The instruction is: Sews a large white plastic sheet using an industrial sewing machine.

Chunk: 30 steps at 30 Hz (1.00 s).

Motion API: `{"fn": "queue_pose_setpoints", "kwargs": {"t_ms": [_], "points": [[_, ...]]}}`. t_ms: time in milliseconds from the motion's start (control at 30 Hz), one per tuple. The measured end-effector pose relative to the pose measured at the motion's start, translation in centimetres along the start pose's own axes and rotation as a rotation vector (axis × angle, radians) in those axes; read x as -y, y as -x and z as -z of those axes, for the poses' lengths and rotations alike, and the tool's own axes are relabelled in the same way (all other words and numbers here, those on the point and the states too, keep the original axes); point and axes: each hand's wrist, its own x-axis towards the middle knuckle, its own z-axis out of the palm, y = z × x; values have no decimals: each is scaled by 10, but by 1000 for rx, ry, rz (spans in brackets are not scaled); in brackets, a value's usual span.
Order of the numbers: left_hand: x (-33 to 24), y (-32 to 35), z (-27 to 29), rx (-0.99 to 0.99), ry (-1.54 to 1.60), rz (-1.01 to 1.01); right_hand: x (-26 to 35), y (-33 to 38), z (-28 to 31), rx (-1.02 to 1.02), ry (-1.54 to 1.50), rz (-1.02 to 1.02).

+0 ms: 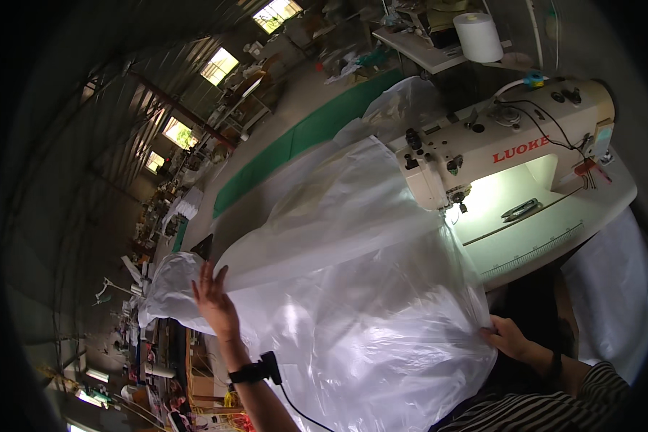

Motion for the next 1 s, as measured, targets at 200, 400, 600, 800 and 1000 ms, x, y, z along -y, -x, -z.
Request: {"fn": "queue_pose_setpoints", "kwargs": {"t_ms": [200, 400, 600, 800, 1000], "points": [[-16, -61, 106, 39, 198, -86, 6, -1, -2, 31, 133, 105], [-56, -19, 65, 396, -41, 62, 6, -2, -3, -6, 135, 104], [-52, -8, -14, 362, -129, 6, 0, -2, -4, 3, 198, 79], [1, -22, -30, 216, -211, 167, 0, -3, -7, -33, 117, 138], [-16, -81, 46, -218, 138, 8, 1, -6, -9, -38, 169, 115]]}}
